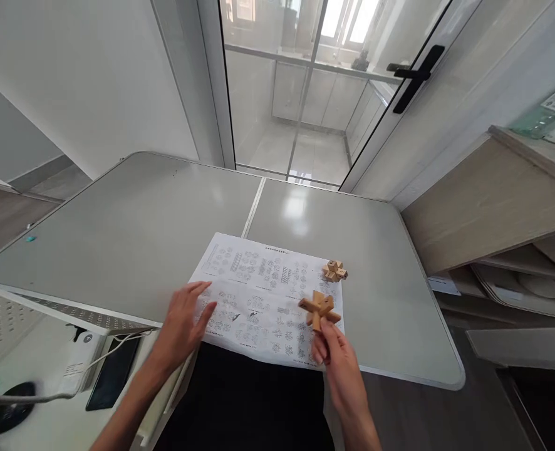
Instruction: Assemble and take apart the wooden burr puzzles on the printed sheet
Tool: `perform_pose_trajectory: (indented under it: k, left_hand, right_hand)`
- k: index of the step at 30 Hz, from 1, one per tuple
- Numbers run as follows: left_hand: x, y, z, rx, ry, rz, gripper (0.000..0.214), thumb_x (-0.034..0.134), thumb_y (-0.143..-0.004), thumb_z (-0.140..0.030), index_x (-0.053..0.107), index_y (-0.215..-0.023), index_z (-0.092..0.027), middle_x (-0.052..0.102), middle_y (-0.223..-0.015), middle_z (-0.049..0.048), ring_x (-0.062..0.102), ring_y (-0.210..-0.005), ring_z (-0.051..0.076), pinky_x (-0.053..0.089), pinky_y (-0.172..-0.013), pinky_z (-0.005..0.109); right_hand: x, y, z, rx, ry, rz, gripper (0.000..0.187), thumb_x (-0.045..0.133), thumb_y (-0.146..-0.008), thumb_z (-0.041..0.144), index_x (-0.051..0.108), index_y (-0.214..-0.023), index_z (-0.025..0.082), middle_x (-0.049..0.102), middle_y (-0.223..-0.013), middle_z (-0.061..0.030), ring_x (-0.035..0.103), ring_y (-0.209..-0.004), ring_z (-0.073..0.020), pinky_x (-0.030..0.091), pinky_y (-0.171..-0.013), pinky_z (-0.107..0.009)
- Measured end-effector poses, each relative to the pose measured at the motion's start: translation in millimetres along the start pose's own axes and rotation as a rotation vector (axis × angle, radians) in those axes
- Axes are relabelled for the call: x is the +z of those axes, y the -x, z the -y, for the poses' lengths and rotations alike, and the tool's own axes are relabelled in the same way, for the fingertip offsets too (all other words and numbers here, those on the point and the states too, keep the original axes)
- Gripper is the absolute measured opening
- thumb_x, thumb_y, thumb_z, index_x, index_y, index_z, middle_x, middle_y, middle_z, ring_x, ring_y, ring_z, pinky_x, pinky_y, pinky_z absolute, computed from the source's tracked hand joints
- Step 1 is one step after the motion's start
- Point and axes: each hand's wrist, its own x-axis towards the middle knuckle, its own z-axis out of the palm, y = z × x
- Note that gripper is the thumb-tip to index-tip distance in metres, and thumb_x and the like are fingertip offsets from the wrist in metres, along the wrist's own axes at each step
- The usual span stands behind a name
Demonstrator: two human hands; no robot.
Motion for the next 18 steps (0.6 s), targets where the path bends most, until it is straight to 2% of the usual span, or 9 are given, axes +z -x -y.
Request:
perform_pose_trajectory:
  k: [4,9,13,18]
  left_hand:
    - [-5.8,-13,40,0.006,-0.116,-0.012,0.047,0.049,-0.105,-0.053,0.054,-0.141,-0.023,0.059,-0.145,0.0158,0.048,-0.142,0.037,0.041,-0.117,0.06]
    - [-5.0,-23,69,0.006,-0.12,0.045,0.055,0.048,-0.104,-0.058,0.05,-0.145,-0.02,0.052,-0.155,0.0169,0.041,-0.151,0.036,0.036,-0.122,0.058]
    - [-4.4,-30,80,-0.015,-0.093,0.072,0.06,0.049,-0.103,-0.061,0.048,-0.147,-0.02,0.05,-0.159,0.0152,0.038,-0.154,0.035,0.034,-0.124,0.057]
    - [-8.8,-32,78,-0.055,-0.041,0.083,0.062,0.054,-0.1,-0.061,0.047,-0.149,-0.023,0.054,-0.157,0.0111,0.044,-0.151,0.033,0.036,-0.123,0.053]
  right_hand:
    - [-26,-16,8,-0.073,-0.082,-0.126,0.046,0.082,-0.087,0.055,0.053,-0.073,0.022,0.034,-0.068,0.0056,0.032,-0.059,-0.0111,0.04,-0.052,-0.022]
    - [-37,-32,13,-0.103,-0.13,-0.157,0.042,0.084,-0.085,0.051,0.055,-0.077,0.021,0.034,-0.067,0.0067,0.032,-0.056,-0.0091,0.04,-0.047,-0.019]
    - [-40,-42,11,-0.113,-0.13,-0.162,0.046,0.086,-0.083,0.051,0.052,-0.073,0.021,0.036,-0.067,0.0066,0.034,-0.055,-0.0079,0.04,-0.045,-0.018]
    - [-40,-47,11,-0.102,-0.111,-0.166,0.045,0.085,-0.084,0.051,0.053,-0.072,0.021,0.039,-0.067,0.0062,0.036,-0.054,-0.0075,0.04,-0.045,-0.018]
